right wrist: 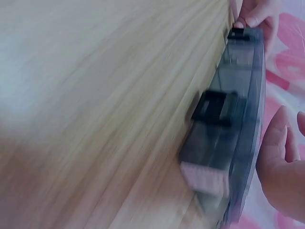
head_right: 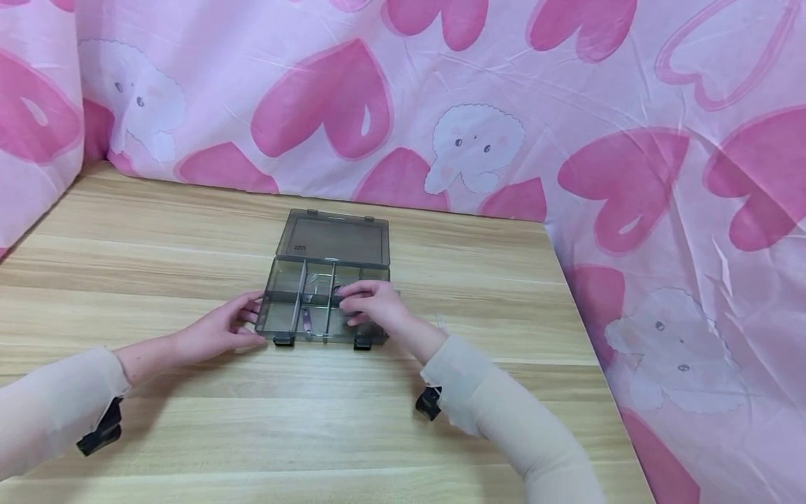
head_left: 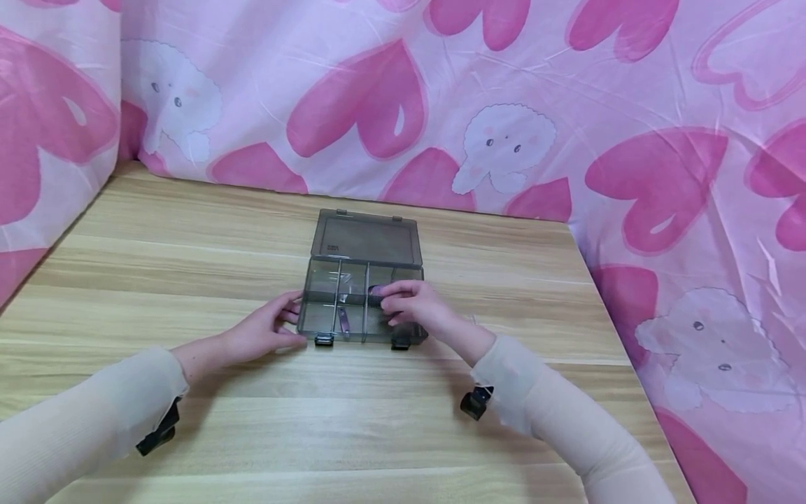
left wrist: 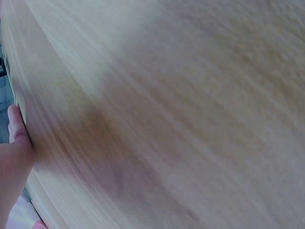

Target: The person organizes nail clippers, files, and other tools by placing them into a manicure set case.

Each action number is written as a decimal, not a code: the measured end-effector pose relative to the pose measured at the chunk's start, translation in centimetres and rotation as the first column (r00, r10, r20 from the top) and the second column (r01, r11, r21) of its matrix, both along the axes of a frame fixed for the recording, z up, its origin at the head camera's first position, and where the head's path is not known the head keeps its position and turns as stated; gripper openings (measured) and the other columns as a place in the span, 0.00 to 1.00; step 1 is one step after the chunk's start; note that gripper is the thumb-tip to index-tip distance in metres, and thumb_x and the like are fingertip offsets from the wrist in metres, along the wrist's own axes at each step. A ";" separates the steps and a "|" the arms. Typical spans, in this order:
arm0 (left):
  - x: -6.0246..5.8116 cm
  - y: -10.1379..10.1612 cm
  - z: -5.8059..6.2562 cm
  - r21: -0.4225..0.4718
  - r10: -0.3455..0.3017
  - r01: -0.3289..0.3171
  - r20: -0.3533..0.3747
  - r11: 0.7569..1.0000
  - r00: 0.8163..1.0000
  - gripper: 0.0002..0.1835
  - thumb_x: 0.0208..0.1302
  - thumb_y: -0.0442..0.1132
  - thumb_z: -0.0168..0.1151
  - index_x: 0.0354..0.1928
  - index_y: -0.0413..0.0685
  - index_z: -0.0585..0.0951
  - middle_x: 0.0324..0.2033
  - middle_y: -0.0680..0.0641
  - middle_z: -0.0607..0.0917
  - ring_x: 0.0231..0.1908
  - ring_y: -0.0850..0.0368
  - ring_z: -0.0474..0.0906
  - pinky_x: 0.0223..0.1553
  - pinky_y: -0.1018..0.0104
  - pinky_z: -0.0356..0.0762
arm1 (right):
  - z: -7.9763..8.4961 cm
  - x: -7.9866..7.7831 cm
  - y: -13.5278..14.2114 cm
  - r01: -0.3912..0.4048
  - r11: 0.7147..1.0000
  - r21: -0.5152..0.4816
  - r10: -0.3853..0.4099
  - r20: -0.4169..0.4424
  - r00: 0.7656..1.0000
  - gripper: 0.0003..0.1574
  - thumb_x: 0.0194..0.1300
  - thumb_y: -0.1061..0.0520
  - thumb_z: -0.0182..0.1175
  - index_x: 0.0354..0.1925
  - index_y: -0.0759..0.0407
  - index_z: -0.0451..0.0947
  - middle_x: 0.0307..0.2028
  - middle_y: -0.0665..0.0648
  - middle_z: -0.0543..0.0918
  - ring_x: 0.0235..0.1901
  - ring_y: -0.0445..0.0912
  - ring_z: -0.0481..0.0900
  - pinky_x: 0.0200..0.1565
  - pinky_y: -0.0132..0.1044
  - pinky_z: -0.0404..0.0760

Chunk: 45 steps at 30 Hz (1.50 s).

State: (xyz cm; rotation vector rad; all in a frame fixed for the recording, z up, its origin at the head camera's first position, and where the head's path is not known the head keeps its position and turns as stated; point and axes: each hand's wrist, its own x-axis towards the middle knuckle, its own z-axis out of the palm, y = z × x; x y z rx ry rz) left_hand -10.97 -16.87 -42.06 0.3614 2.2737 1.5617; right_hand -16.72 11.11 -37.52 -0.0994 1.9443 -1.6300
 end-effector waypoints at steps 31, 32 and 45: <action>0.0 -0.2 0.0 -0.003 -0.008 0.008 0.016 1.000 1.000 0.47 0.52 0.30 0.66 0.68 0.28 0.48 0.53 0.29 0.70 0.50 0.42 0.73 0.45 0.75 0.80 | -0.7 0.1 13.5 0.221 0.905 0.364 -0.208 -0.074 0.975 0.24 0.63 0.62 0.57 0.53 0.77 0.68 0.28 0.45 0.79 0.27 0.36 0.78 0.34 0.30 0.83; 0.0 -0.2 0.0 0.000 -0.010 0.010 0.015 1.000 1.000 0.47 0.52 0.30 0.66 0.68 0.28 0.48 0.53 0.30 0.70 0.50 0.41 0.73 0.45 0.75 0.80 | -0.9 0.1 13.5 0.228 0.905 0.359 -0.221 -0.062 0.973 0.24 0.63 0.62 0.57 0.53 0.77 0.69 0.28 0.45 0.80 0.27 0.35 0.78 0.34 0.28 0.82; -0.1 -0.1 -0.3 0.011 -0.012 0.012 0.009 1.000 1.000 0.46 0.51 0.29 0.66 0.68 0.29 0.49 0.53 0.30 0.70 0.50 0.42 0.73 0.45 0.75 0.80 | -2.5 0.1 12.9 0.159 0.906 0.393 -0.109 -0.146 0.983 0.26 0.54 0.61 0.65 0.50 0.72 0.73 0.36 0.58 0.82 0.32 0.39 0.76 0.32 0.26 0.78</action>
